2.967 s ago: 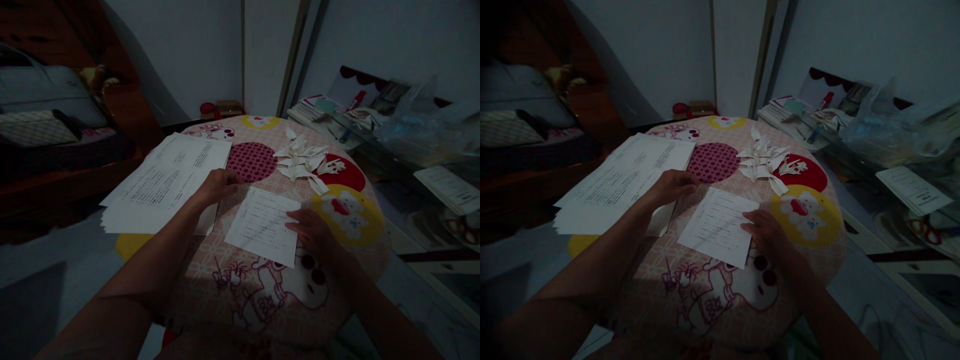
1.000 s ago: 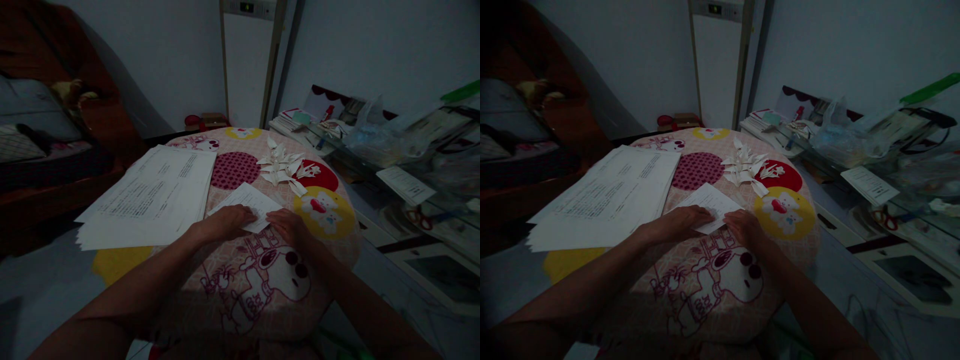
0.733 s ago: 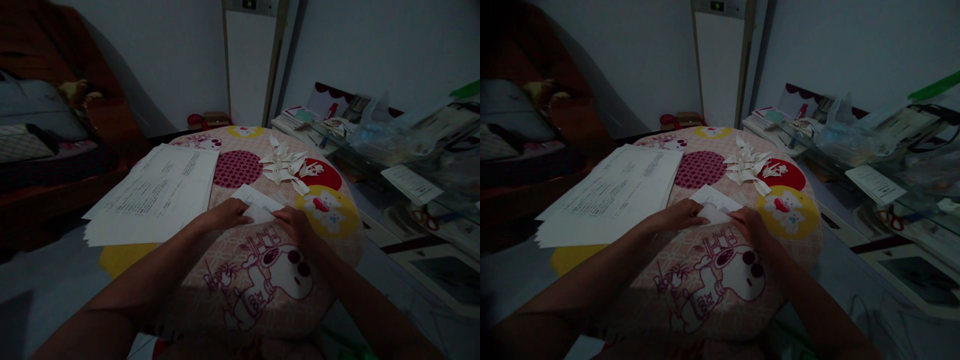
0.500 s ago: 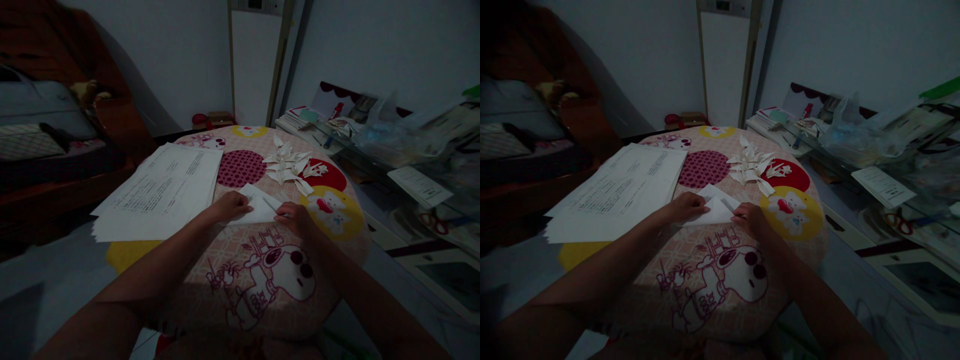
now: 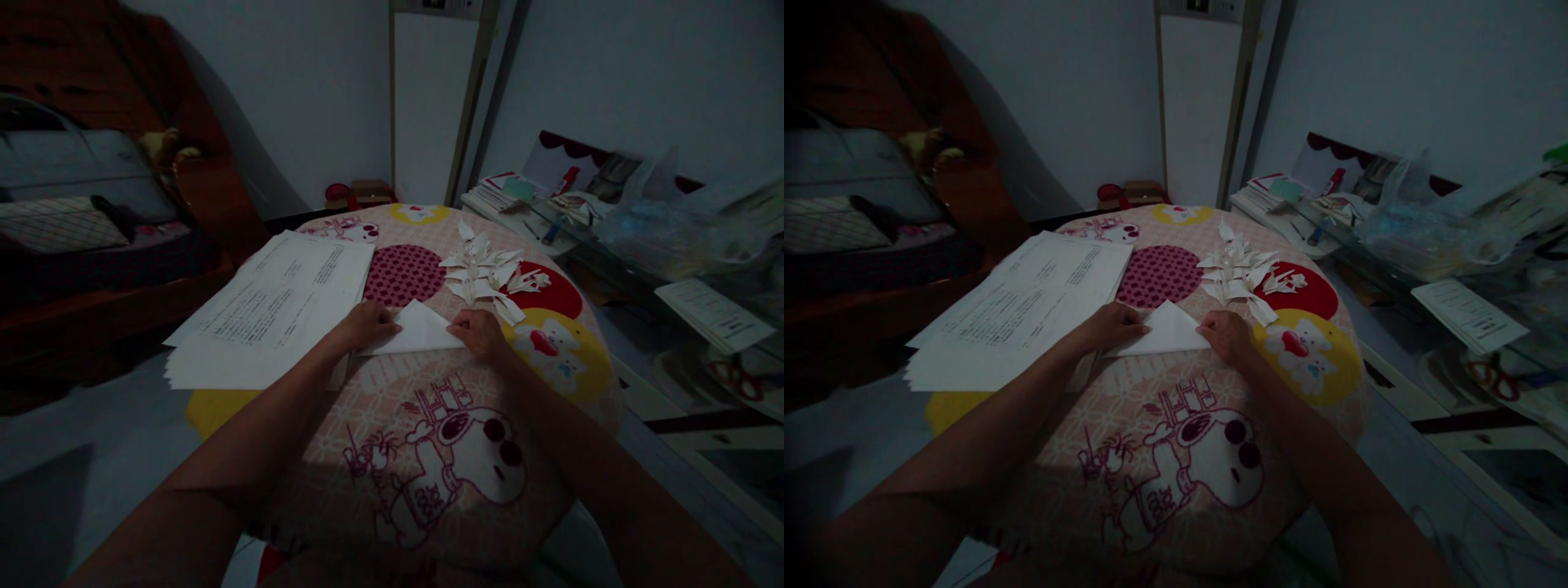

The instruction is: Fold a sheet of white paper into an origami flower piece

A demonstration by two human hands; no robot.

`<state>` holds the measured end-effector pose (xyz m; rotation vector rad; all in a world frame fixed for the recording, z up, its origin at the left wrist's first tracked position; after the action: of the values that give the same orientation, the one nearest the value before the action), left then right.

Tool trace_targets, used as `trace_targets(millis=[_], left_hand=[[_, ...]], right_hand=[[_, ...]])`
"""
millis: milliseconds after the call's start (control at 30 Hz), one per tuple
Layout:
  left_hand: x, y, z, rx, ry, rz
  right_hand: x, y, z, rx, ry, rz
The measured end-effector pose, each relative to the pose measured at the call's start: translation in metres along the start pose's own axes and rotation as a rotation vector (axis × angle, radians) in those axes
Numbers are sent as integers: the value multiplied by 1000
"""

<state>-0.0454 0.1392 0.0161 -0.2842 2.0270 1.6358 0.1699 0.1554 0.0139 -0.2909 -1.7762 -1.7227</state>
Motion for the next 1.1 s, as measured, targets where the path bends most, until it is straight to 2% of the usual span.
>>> trace_targets(millis=[200, 600, 700, 800, 967, 1100], left_hand=[[7, 3, 1, -49, 105, 166], [15, 5, 0, -92, 215, 248], [15, 5, -1, -85, 218, 260], [14, 4, -1, -85, 206, 282], [12, 3, -1, -88, 198, 298], [11, 4, -2, -91, 196, 303]], right_hand=[[9, -1, 3, -37, 25, -152], [4, -6, 11, -60, 62, -191], [-2, 1, 13, -69, 29, -138], [-14, 10, 9, -40, -26, 18], [-40, 24, -9, 26, -127, 124], [-46, 33, -22, 31, -138, 206]])
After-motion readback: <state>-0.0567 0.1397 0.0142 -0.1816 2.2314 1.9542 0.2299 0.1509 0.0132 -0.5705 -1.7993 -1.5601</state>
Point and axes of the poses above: each hand's wrist, its own z-axis towards the middle knuckle, its own y-axis out of the back of the hand, x = y × z, the point moved 9 cm from there along z, towards the middle knuckle, and after that the axes turned 2 degrees about z, right-handed, at the moved point
